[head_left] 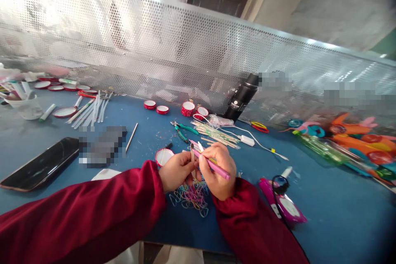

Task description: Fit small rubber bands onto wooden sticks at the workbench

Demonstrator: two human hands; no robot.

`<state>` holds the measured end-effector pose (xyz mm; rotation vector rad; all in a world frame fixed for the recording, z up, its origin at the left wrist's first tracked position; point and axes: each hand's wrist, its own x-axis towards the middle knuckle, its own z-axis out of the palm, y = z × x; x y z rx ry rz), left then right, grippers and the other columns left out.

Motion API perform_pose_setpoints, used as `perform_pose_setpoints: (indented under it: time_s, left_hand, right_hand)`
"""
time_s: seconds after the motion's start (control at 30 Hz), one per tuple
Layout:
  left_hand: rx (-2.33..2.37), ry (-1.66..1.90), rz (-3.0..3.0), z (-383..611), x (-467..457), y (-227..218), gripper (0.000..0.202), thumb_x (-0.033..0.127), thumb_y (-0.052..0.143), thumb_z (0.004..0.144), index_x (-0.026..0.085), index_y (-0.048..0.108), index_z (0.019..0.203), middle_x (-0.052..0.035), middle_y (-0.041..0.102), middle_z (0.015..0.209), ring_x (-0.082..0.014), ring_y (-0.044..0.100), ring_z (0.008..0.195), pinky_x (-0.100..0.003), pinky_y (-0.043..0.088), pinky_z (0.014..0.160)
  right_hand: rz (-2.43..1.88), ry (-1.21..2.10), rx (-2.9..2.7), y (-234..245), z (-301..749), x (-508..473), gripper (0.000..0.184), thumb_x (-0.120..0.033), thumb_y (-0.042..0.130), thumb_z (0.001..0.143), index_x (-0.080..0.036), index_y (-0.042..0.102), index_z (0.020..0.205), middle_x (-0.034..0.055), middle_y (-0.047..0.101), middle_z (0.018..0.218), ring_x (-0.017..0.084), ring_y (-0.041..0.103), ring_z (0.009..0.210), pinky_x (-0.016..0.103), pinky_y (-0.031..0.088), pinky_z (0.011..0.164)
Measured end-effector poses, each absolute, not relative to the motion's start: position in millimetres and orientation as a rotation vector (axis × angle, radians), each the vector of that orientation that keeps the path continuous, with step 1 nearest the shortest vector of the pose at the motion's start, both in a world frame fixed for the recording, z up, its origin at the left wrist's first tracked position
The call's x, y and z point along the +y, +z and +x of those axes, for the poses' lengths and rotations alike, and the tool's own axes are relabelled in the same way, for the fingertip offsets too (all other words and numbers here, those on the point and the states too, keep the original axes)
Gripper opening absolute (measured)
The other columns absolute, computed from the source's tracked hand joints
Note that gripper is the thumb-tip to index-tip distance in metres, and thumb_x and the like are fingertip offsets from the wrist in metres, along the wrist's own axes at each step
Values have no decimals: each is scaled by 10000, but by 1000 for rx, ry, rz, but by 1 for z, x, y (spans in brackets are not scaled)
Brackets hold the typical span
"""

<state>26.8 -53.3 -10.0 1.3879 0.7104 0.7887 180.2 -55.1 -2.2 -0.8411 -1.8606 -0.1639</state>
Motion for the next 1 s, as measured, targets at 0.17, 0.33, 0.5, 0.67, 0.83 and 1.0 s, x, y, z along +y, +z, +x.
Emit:
perform_pose_setpoints:
  time_s: [0.17, 0.33, 0.5, 0.67, 0.83, 1.0]
  left_hand:
    - [691, 796, 1363, 26, -53, -9, 346, 511, 510, 824, 169, 472, 786, 17, 595, 670, -31, 454, 405, -162, 306, 383]
    - [679, 783, 1338, 25, -53, -7, 322, 485, 554, 802, 173, 472, 805, 18, 590, 667, -37, 469, 418, -160, 329, 394]
    - [672, 764, 1349, 24, -53, -7, 300, 469, 536, 819, 174, 484, 843, 18, 593, 681, -41, 480, 430, -162, 360, 404]
    - [659, 764, 1362, 24, -53, -10, 254, 424, 497, 850, 172, 479, 874, 15, 596, 701, -36, 480, 436, -151, 364, 401]
    - [666, 762, 1356, 24, -53, -10, 263, 429, 519, 835, 172, 463, 828, 18, 591, 680, -38, 488, 431, -151, 362, 394]
    - [673, 762, 1352, 24, -54, -9, 282, 445, 531, 827, 170, 470, 825, 19, 590, 672, -36, 485, 426, -148, 349, 391]
  right_hand:
    - [-835, -163, -1860, -1, 179, -56, 124, -109, 573, 775, -223, 527, 790, -8, 613, 717, 165, 582, 691, 407, 464, 826]
    - [-848, -175, -1847, -1, 179, -56, 122, -120, 590, 770, -225, 543, 811, 0, 621, 732, 173, 590, 713, 411, 468, 824]
    - [-849, -167, -1837, -2, 180, -55, 119, -131, 594, 779, -227, 537, 822, 1, 614, 732, 172, 585, 714, 417, 472, 830]
    - [-858, -156, -1827, -1, 181, -55, 140, -107, 609, 759, -218, 536, 803, 6, 606, 736, 173, 573, 740, 401, 477, 806]
    - [-825, -148, -1833, 0, 180, -56, 150, -96, 607, 755, -218, 537, 806, -1, 613, 732, 166, 579, 721, 399, 476, 808]
    - [-853, -149, -1829, 1, 179, -57, 122, -115, 590, 769, -222, 541, 800, 6, 608, 729, 177, 585, 731, 392, 486, 777]
